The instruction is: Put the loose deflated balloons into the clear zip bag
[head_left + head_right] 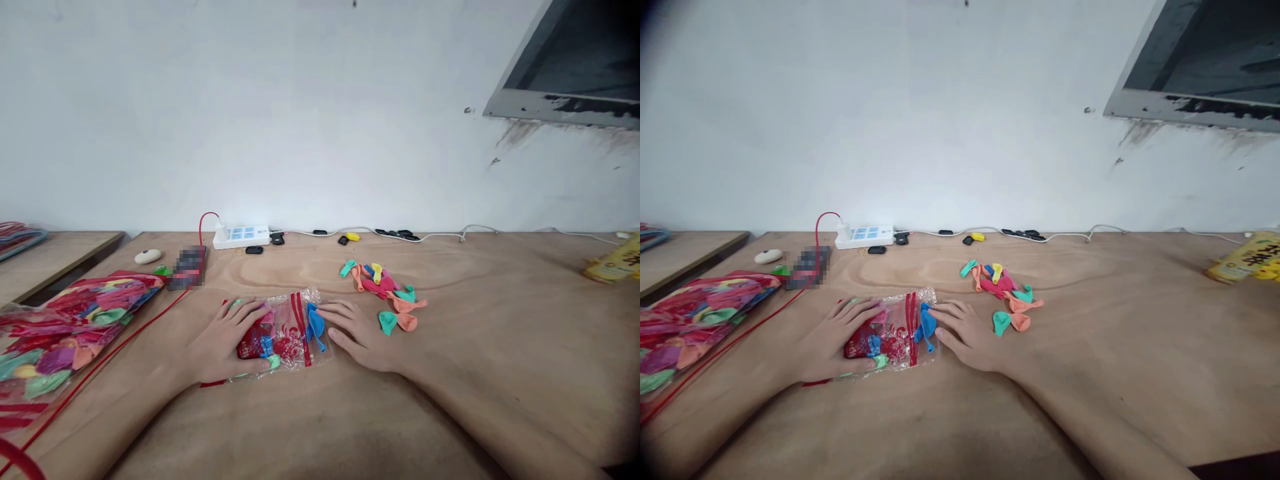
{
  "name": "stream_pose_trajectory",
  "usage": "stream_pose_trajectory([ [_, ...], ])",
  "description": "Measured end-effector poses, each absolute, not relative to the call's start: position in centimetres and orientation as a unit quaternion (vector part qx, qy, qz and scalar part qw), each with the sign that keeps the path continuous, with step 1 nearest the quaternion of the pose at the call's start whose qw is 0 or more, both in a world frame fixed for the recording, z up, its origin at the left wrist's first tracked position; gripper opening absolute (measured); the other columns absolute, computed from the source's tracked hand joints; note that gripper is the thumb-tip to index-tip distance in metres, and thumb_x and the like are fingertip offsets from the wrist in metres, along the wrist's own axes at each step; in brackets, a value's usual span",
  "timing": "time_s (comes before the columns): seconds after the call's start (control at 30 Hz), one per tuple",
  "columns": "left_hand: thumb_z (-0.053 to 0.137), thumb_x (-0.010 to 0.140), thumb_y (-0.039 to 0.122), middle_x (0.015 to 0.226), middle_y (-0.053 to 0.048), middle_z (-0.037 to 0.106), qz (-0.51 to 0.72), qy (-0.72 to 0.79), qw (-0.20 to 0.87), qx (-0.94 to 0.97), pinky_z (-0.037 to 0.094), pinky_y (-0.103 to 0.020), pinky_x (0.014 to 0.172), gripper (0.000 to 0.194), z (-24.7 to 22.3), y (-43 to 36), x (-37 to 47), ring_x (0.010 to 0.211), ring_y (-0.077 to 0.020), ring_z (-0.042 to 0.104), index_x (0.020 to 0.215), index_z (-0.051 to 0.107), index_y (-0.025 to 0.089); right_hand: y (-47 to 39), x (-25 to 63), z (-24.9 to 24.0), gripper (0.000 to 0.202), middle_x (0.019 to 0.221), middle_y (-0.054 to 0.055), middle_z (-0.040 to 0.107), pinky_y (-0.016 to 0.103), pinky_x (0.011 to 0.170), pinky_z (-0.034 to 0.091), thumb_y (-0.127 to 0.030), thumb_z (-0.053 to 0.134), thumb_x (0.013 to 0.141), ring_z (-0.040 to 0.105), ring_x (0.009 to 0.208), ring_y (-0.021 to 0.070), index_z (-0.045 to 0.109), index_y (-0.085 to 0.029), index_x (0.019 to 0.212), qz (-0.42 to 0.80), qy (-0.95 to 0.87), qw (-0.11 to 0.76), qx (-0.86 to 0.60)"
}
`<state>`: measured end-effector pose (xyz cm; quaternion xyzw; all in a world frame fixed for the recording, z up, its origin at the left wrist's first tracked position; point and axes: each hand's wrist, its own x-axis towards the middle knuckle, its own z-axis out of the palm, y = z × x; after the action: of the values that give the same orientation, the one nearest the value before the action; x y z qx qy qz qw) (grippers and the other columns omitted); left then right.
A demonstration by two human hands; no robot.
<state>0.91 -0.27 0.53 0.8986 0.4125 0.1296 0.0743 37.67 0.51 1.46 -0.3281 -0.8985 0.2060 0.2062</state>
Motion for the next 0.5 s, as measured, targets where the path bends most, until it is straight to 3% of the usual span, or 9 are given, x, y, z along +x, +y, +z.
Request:
stream_pose_trajectory([
  [0.17,0.066,0.089,0.079,0.168,-0.01,0.041,0.115,0.413,0.073,0.901,0.023,-0.065,0.128,0.092,0.6,-0.3,0.9,0.151,-0.0387,0.042,0.163,0.037,0.034,0.4,37.6,1.8,0.043,0.152,0.009,0.058,0.054,0.12,0.041,-0.039,0.041,0.114,0.047,0.144,0.0268,0.056,-0.03,0.153,0.165,-0.908,0.228,-0.311],
  [0.3,0.065,0.089,0.08,0.169,-0.01,0.04,0.112,0.419,0.074,0.898,0.022,-0.067,0.128,0.092,0.7,-0.3,1.0,0.152,-0.039,0.041,0.163,0.038,0.034,0.4,37.5,2.1,0.04,0.148,0.009,0.063,0.054,0.121,0.041,-0.039,0.043,0.114,0.05,0.143,0.028,0.066,-0.024,0.142,0.112,-0.931,0.195,-0.288],
  [0.5,0.065,0.088,0.081,0.169,-0.01,0.039,0.112,0.429,0.078,0.893,0.021,-0.069,0.127,0.097,0.5,-0.4,1.1,0.153,-0.04,0.038,0.165,0.033,0.033,2.6,35.9,2.0,0.046,0.152,0.012,0.06,0.055,0.128,0.034,-0.038,0.041,0.114,0.044,0.151,0.0298,0.059,-0.015,0.15,0.08,-0.959,0.13,-0.24],
])
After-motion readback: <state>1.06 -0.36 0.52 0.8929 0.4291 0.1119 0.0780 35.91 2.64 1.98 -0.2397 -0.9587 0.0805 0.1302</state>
